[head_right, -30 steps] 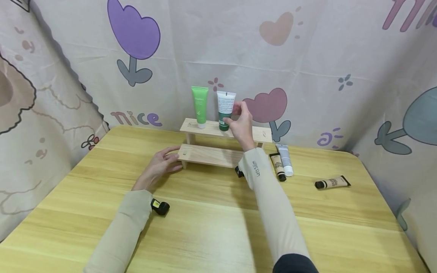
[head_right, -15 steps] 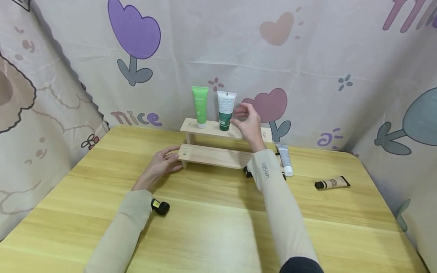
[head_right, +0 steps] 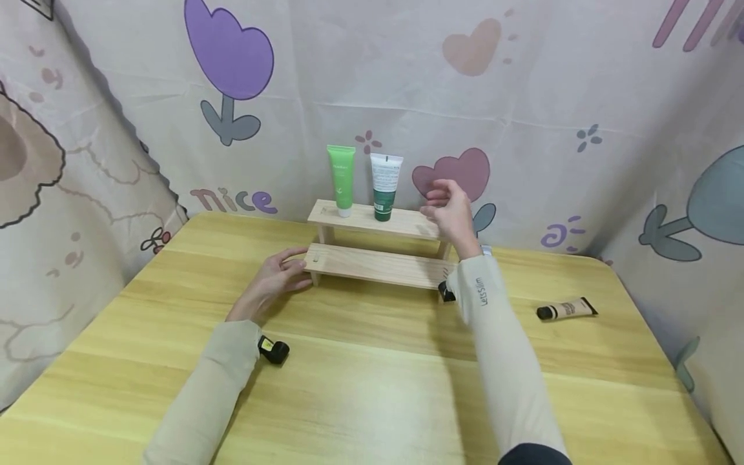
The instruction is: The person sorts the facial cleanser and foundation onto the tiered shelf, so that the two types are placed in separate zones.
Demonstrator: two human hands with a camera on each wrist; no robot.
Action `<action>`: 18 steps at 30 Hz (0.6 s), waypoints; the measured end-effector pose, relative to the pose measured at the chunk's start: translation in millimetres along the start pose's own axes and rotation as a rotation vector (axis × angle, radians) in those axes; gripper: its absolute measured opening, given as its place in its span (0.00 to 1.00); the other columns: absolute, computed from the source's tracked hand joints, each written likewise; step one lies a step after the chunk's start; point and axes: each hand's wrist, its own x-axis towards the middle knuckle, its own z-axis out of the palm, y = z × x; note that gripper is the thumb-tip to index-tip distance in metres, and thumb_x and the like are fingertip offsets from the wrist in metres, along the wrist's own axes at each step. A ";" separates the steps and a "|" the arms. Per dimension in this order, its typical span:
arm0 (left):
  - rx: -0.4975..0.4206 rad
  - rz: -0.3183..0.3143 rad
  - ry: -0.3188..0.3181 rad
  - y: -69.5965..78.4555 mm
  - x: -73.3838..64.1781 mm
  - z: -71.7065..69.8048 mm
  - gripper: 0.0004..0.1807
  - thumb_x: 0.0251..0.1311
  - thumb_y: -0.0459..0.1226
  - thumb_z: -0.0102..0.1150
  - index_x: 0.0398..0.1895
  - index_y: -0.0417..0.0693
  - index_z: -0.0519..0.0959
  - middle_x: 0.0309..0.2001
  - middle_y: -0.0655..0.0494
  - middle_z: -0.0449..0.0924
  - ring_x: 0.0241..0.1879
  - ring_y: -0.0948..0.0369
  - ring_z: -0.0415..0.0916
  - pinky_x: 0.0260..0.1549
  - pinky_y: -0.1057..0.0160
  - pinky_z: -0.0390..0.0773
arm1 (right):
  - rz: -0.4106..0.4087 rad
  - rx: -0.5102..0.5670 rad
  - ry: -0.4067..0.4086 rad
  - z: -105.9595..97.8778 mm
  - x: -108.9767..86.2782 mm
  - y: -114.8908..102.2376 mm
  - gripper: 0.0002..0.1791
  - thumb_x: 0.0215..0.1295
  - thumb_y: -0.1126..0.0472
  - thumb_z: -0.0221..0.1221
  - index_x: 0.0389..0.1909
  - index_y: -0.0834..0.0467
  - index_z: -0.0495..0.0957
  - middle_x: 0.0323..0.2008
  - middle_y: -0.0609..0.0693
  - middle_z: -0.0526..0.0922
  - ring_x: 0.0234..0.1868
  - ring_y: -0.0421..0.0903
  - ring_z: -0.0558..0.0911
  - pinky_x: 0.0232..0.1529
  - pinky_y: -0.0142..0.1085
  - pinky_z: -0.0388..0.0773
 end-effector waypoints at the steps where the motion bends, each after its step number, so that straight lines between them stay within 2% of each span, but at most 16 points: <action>1: -0.006 -0.001 0.002 0.4 -0.7 0.0 0.25 0.77 0.28 0.46 0.75 0.40 0.64 0.67 0.32 0.70 0.63 0.41 0.72 0.52 0.57 0.85 | 0.005 0.006 0.000 -2.7 -0.3 -0.2 0.31 0.63 0.77 0.62 0.68 0.70 0.66 0.56 0.69 0.77 0.49 0.50 0.82 0.43 0.25 0.84; 7: -0.029 -0.002 0.005 -0.7 -2.4 -1.3 0.26 0.77 0.27 0.45 0.75 0.39 0.62 0.68 0.30 0.68 0.64 0.39 0.71 0.51 0.58 0.85 | 0.022 0.000 0.000 -19.7 -6.8 2.1 0.33 0.65 0.75 0.61 0.70 0.70 0.63 0.57 0.69 0.75 0.45 0.40 0.79 0.46 0.26 0.83; 13: -0.035 -0.002 -0.014 -0.9 -0.3 1.2 0.26 0.77 0.27 0.45 0.76 0.39 0.62 0.69 0.31 0.67 0.65 0.39 0.70 0.51 0.57 0.85 | 0.027 -0.019 0.031 -36.5 -12.2 11.0 0.32 0.65 0.74 0.61 0.69 0.71 0.63 0.55 0.67 0.76 0.44 0.38 0.80 0.45 0.23 0.81; 18: -0.051 -0.006 -0.032 -1.1 -0.7 0.4 0.26 0.78 0.27 0.44 0.77 0.39 0.61 0.70 0.32 0.65 0.67 0.39 0.68 0.53 0.56 0.84 | 0.040 -0.026 0.045 -45.7 -15.9 18.2 0.31 0.66 0.75 0.60 0.69 0.73 0.62 0.50 0.62 0.77 0.41 0.34 0.79 0.44 0.22 0.81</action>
